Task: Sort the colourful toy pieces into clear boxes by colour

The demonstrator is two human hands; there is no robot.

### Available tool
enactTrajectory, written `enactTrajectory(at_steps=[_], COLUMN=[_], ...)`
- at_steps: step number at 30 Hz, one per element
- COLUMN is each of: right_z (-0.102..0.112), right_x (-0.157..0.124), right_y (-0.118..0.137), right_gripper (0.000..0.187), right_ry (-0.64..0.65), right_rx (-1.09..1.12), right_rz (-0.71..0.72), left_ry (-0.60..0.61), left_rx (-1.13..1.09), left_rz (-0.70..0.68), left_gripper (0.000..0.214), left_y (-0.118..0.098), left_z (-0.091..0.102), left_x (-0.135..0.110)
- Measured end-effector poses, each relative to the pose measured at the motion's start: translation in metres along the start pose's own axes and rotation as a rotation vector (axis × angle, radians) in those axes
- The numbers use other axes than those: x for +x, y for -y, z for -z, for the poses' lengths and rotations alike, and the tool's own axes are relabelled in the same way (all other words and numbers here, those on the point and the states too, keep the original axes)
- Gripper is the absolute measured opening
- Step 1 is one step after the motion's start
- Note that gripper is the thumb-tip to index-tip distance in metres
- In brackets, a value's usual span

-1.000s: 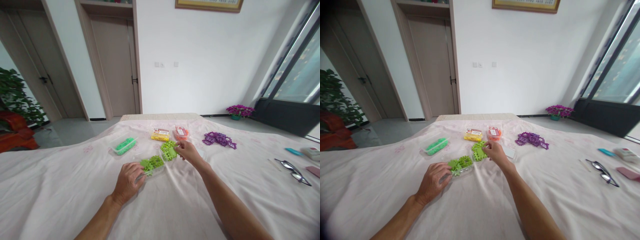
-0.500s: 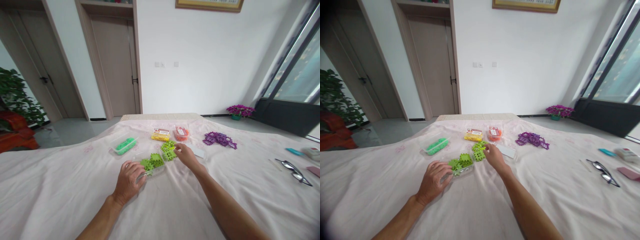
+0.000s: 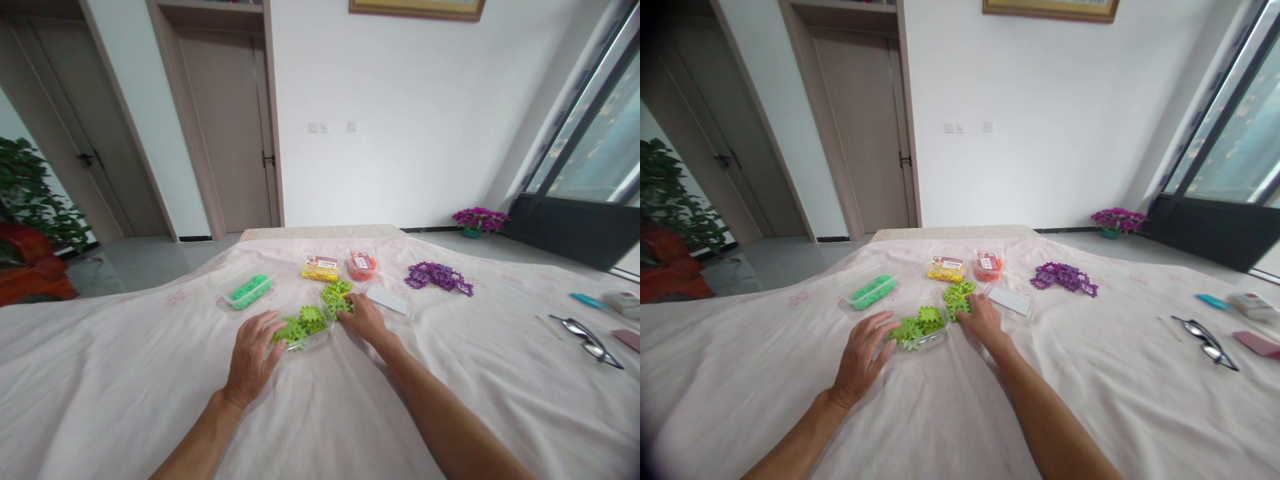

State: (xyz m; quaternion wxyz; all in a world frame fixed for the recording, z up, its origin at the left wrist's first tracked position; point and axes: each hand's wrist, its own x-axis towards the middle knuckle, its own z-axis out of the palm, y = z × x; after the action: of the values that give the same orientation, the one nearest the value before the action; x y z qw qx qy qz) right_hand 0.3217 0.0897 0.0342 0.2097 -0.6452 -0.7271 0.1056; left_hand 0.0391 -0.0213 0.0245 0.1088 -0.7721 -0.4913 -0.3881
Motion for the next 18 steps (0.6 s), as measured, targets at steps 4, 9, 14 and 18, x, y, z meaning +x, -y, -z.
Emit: enactTrajectory(at_steps=[4,9,14,18], right_z=[-0.004,-0.002,0.013,0.026], right_x=[0.009,0.015,0.012,0.001], right_y=[-0.011,-0.021,-0.009,0.024], right_gripper=[0.059,0.03,0.033,0.039], right_ry=[-0.049,-0.004,-0.015,0.032], right_rx=[0.129,0.401,0.893,1.212], right_rz=[-0.001,-0.004,-0.116,-0.115], left_ry=[0.001,0.06,0.12,0.142], left_rx=[-0.051,-0.13,-0.247,-0.28], left_rz=[0.115,0.188,0.244,0.264], left_gripper=[0.039,0.044,0.053,0.059], left_y=[0.006,0.009,0.013,0.014], left_z=[-0.005,-0.011,-0.014,-0.015], left_x=[-0.002,-0.003,-0.004,-0.005])
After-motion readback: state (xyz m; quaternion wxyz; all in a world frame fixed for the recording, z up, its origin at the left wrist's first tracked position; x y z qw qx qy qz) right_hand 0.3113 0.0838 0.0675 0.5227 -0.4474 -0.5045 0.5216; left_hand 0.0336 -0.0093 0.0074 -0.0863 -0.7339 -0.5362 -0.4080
